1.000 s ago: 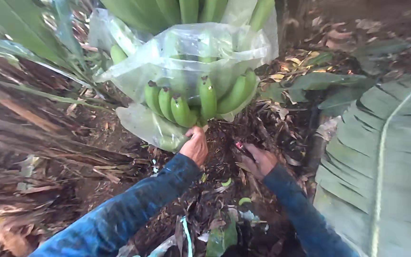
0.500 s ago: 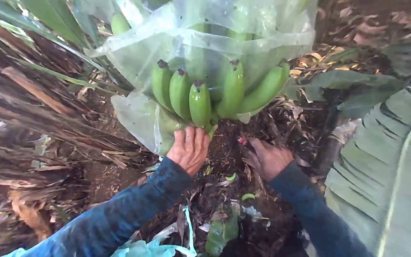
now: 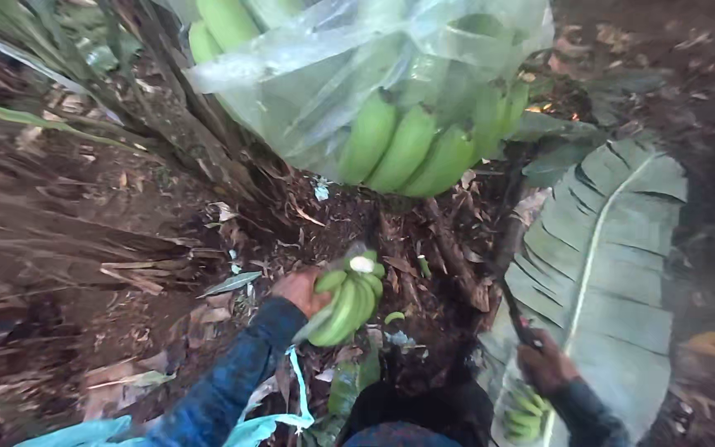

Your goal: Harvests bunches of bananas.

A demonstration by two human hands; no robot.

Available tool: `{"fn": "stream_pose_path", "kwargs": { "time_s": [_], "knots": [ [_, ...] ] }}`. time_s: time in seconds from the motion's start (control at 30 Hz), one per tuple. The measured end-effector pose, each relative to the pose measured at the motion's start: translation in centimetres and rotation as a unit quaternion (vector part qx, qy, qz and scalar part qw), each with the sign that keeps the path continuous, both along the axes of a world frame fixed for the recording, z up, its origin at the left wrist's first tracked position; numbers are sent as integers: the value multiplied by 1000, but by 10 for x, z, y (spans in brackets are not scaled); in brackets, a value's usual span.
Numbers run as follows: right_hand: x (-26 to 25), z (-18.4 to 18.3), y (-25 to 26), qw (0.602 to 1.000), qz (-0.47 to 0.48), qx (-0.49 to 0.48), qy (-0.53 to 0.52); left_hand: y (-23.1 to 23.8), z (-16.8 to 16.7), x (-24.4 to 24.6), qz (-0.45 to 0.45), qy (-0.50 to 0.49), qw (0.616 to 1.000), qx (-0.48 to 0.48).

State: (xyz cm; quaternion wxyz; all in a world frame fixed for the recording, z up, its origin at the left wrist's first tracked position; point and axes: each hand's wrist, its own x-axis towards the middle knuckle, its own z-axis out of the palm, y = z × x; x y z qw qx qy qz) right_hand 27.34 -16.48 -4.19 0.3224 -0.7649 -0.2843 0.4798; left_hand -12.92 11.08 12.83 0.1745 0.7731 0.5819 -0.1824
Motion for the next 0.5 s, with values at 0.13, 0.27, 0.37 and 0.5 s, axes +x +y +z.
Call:
{"fn": "stream_pose_path", "kwargs": {
  "time_s": [0.13,0.27,0.37,0.5],
  "knots": [
    [-87,-35,-5,959,-129,87,238,-41,-97,9,23,-79,991,-102],
    [-132,-66,-7,921,-110,44,371,-82,-124,26,29,-113,983,-143],
    [-139,-69,-9,914,-52,-4,402,-97,-129,37,31,-135,980,-144],
    [-139,-72,-1,932,-28,-26,362,-94,-131,49,13,-151,978,-143]
  ]
}}
